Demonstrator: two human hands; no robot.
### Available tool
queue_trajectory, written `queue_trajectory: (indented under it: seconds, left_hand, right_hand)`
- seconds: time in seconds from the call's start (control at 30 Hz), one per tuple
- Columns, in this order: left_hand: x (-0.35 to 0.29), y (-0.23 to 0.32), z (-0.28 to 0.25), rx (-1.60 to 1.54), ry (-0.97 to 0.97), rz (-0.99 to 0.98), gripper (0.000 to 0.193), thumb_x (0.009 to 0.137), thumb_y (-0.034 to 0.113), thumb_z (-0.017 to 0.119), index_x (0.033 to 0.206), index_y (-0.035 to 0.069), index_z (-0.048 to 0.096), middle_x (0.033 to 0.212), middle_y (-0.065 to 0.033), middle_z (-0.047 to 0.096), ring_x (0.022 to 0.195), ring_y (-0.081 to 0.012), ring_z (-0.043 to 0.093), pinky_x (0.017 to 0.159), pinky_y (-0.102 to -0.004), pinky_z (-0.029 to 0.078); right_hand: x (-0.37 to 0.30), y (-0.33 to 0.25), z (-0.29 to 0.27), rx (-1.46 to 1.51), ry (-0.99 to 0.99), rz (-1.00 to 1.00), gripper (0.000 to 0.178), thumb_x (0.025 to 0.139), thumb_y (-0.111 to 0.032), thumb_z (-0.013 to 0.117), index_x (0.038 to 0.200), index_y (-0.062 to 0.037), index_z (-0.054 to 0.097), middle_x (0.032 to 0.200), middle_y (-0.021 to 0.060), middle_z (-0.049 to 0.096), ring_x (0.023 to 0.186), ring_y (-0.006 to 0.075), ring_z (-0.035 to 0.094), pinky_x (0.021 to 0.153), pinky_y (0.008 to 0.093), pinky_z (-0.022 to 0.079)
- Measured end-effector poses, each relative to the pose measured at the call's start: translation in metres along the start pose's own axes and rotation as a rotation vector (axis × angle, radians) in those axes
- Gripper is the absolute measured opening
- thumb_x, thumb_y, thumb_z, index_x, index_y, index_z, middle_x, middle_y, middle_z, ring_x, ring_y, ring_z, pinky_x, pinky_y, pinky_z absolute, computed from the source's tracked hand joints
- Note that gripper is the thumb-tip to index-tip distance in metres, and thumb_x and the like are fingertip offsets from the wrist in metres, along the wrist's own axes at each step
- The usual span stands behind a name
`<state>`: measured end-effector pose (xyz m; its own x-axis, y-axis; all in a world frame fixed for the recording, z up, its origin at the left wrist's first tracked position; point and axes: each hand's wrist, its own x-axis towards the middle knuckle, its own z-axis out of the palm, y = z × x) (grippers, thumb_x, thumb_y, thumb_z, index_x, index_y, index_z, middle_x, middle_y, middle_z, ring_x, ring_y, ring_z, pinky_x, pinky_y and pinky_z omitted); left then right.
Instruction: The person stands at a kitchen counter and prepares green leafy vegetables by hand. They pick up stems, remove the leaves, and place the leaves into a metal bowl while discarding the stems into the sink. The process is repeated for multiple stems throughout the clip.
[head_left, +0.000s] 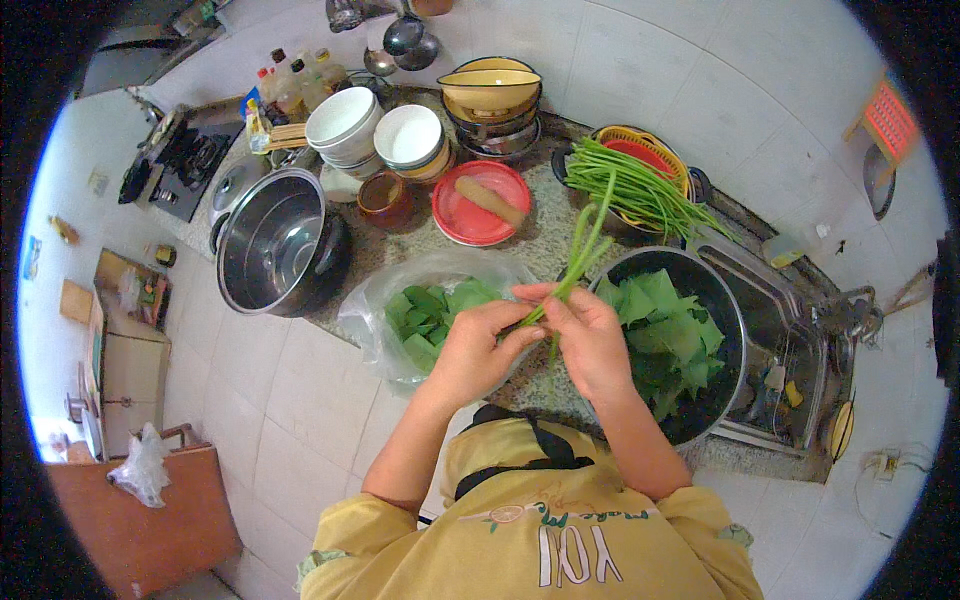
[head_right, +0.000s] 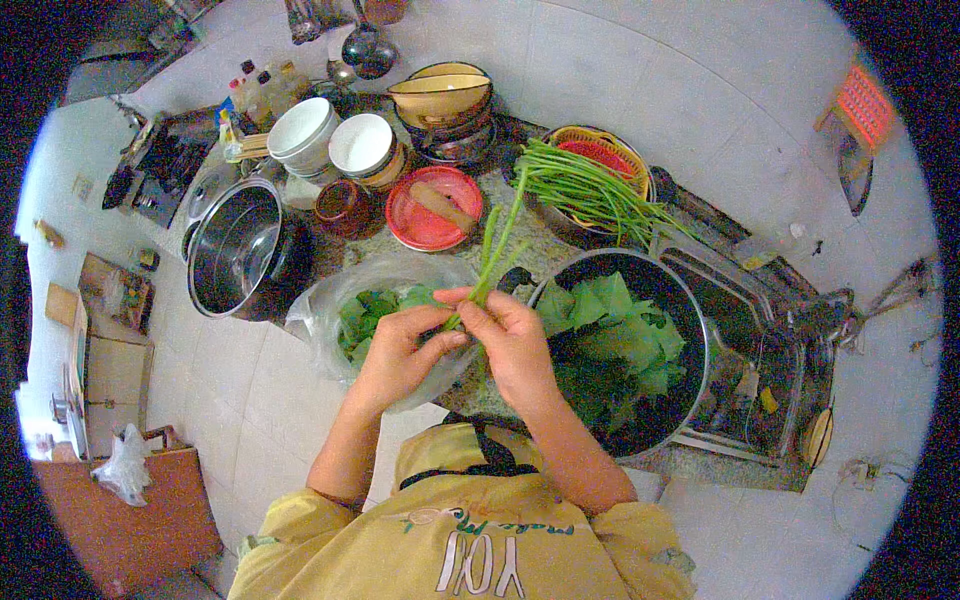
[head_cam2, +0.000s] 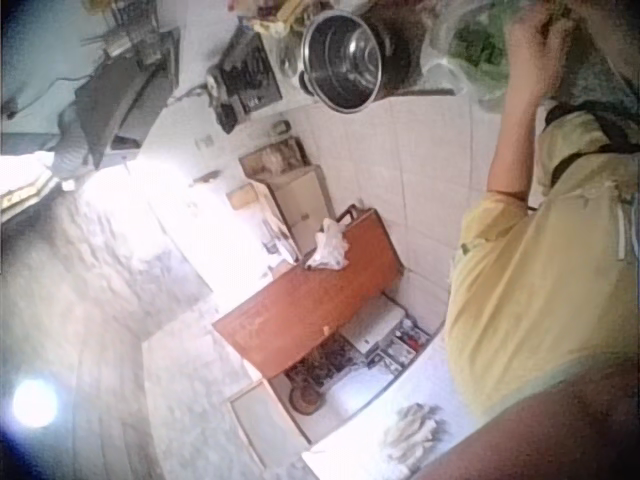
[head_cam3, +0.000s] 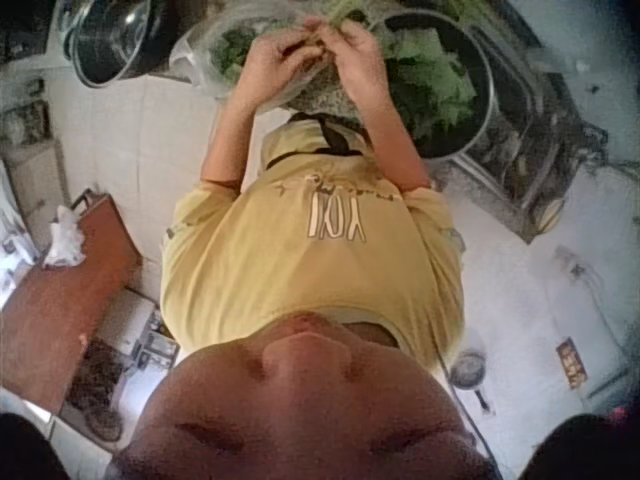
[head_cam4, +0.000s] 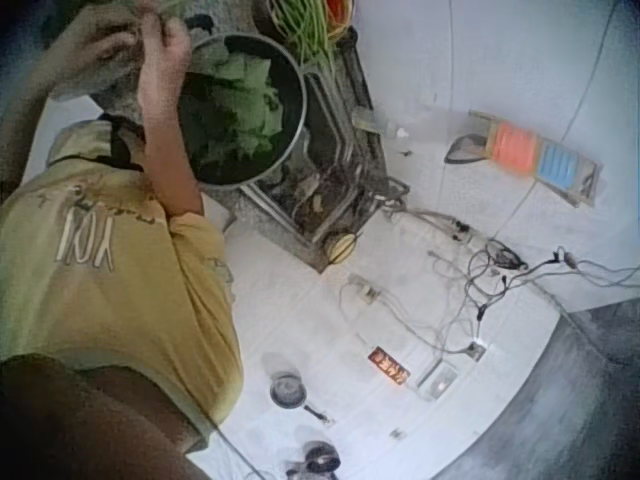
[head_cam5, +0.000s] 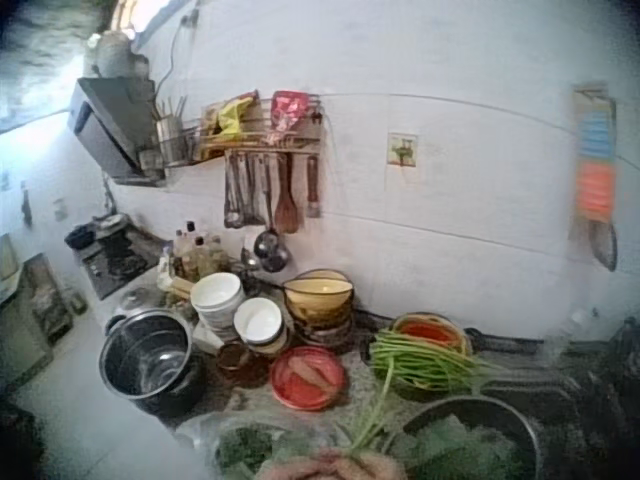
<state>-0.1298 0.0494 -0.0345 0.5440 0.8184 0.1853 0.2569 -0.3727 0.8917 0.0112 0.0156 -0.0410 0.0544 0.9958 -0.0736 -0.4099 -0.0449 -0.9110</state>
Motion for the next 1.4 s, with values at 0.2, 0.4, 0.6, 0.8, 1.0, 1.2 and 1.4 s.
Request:
queue_trajectory:
  seconds: [0.2, 0.4, 0.6, 0.8, 1.0, 1.2, 1.4]
  left_hand:
    - [0.004, 0.018, 0.002, 0.119, -0.075, 0.119, 0.044, 0.071, 0.005, 0.062, 0.114, 0.007, 0.050, 0.091, -0.0148, 0.056, 0.086, -0.0299, 0.054, 0.074, -0.0333, 0.042]
    - [0.007, 0.031, 0.001, 0.074, 0.002, 0.177, 0.051, 0.067, 0.009, 0.066, 0.116, 0.009, 0.050, 0.104, -0.0131, 0.054, 0.098, -0.0301, 0.050, 0.084, -0.0376, 0.038]
    - [-0.009, 0.056, 0.005, 0.425, 0.315, 0.524, 0.030, 0.063, 0.021, 0.072, 0.086, 0.006, 0.062, 0.094, -0.0108, 0.057, 0.092, -0.0272, 0.053, 0.081, -0.0369, 0.040]
    - [-0.002, 0.075, 0.048, -0.125, -0.001, 0.039, 0.025, 0.068, 0.008, 0.069, 0.091, 0.003, 0.060, 0.077, -0.0067, 0.059, 0.067, -0.0139, 0.056, 0.059, -0.0256, 0.046]
    - [0.000, 0.070, 0.054, -0.449, -0.137, -0.183, 0.024, 0.075, 0.000, 0.060, 0.099, 0.000, 0.059, 0.073, -0.0031, 0.057, 0.057, -0.0065, 0.051, 0.052, -0.0203, 0.043]
    - [0.010, 0.091, 0.066, -0.311, -0.225, 0.020, 0.026, 0.075, 0.000, 0.059, 0.100, 0.002, 0.060, 0.071, -0.0044, 0.057, 0.061, -0.0122, 0.054, 0.055, -0.0224, 0.043]
    - [0.023, 0.111, 0.099, -0.027, -0.277, 0.331, 0.026, 0.070, 0.003, 0.063, 0.096, 0.008, 0.064, 0.076, -0.0071, 0.055, 0.070, -0.0214, 0.055, 0.063, -0.0277, 0.044]
  right_hand:
    - [-0.016, -0.035, -0.033, 0.510, 0.165, -0.035, 0.016, 0.089, -0.016, 0.045, 0.094, -0.0011, 0.049, 0.103, 0.0202, 0.056, 0.101, 0.0332, 0.053, 0.091, 0.0437, 0.042]
    - [-0.031, -0.056, -0.037, 0.661, 0.160, -0.097, 0.014, 0.089, -0.014, 0.044, 0.096, -0.0019, 0.048, 0.110, 0.0236, 0.051, 0.111, 0.0358, 0.045, 0.097, 0.0469, 0.034]
    - [-0.037, -0.059, -0.036, 0.654, 0.159, -0.201, 0.013, 0.090, -0.014, 0.043, 0.098, -0.0038, 0.047, 0.120, 0.0221, 0.043, 0.120, 0.0337, 0.034, 0.102, 0.0459, 0.026]
    - [-0.044, -0.061, -0.028, 0.677, 0.154, -0.191, 0.013, 0.090, -0.015, 0.043, 0.098, -0.0052, 0.046, 0.121, 0.0231, 0.043, 0.121, 0.0328, 0.034, 0.103, 0.0439, 0.023]
    - [-0.058, -0.069, -0.037, 0.633, 0.141, -0.191, 0.016, 0.090, -0.018, 0.041, 0.099, -0.0058, 0.047, 0.120, 0.0237, 0.044, 0.119, 0.0329, 0.037, 0.102, 0.0436, 0.023]
    - [-0.076, -0.080, -0.052, 0.648, 0.161, -0.240, 0.019, 0.090, -0.018, 0.041, 0.103, -0.0054, 0.047, 0.120, 0.0234, 0.045, 0.118, 0.0329, 0.037, 0.101, 0.0432, 0.024]
    - [-0.098, -0.091, -0.072, 0.664, 0.230, -0.297, 0.019, 0.092, -0.017, 0.035, 0.104, -0.0049, 0.045, 0.121, 0.0226, 0.044, 0.120, 0.0338, 0.034, 0.101, 0.0417, 0.027]
